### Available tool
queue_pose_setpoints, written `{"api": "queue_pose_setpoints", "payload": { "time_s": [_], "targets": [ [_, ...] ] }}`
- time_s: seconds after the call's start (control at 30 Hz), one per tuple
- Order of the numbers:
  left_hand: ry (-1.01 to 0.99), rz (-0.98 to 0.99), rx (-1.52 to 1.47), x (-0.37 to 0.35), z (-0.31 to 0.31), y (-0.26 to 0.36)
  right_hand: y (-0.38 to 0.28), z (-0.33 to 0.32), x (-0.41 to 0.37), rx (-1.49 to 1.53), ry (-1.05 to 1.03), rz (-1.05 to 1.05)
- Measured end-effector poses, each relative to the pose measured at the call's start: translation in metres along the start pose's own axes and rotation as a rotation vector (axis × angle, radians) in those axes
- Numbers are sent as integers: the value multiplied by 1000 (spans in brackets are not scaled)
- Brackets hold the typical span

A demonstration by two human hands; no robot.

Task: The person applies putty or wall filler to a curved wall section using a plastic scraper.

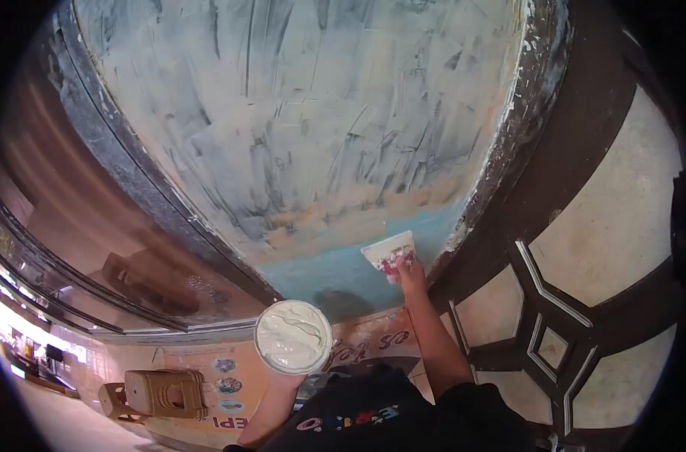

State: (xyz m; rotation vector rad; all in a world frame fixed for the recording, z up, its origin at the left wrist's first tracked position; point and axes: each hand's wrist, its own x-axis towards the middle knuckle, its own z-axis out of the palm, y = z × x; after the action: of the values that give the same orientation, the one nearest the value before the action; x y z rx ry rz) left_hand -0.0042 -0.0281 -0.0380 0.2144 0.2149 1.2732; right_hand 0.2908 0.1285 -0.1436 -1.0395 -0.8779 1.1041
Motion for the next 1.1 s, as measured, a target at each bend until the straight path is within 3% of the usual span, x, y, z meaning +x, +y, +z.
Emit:
{"api": "queue_pose_setpoints", "payload": {
  "time_s": [0.13,0.2,0.27,0.3,0.37,0.47,0.57,0.6,0.67,0.73,0.8,0.83,0.93,1.07,1.1],
  "targets": [
    [132,24,-91,13,0,-19,-24,6,37,12,37,27],
    [93,7,-99,17,3,-27,-3,-5,53,-210,120,81],
    [-42,10,-104,19,9,-35,12,-20,38,-168,94,83],
    [52,29,-171,19,4,-40,17,-31,27,-141,64,131],
    [60,45,-178,19,0,-49,25,-52,16,-116,29,176],
    [68,102,-93,21,12,-63,21,-68,15,-73,-2,133],
    [109,75,-147,29,15,-76,-20,-54,41,-47,-5,-120],
    [109,73,-146,32,15,-80,-30,-51,53,-46,-2,-120],
    [112,77,-132,37,13,-88,-50,-48,71,-120,67,-76],
    [149,30,-144,40,-1,-92,-22,-61,86,-172,131,-16],
    [74,74,-63,40,7,-98,-8,-72,68,-202,117,151],
    [164,110,15,41,14,-100,7,-77,56,-185,181,171],
    [122,92,-65,41,17,-104,39,-108,23,-208,135,314],
    [188,133,31,43,15,-107,31,-119,22,-51,86,215],
    [72,102,-82,42,11,-107,5,-111,29,-49,70,68]
  ]
}}
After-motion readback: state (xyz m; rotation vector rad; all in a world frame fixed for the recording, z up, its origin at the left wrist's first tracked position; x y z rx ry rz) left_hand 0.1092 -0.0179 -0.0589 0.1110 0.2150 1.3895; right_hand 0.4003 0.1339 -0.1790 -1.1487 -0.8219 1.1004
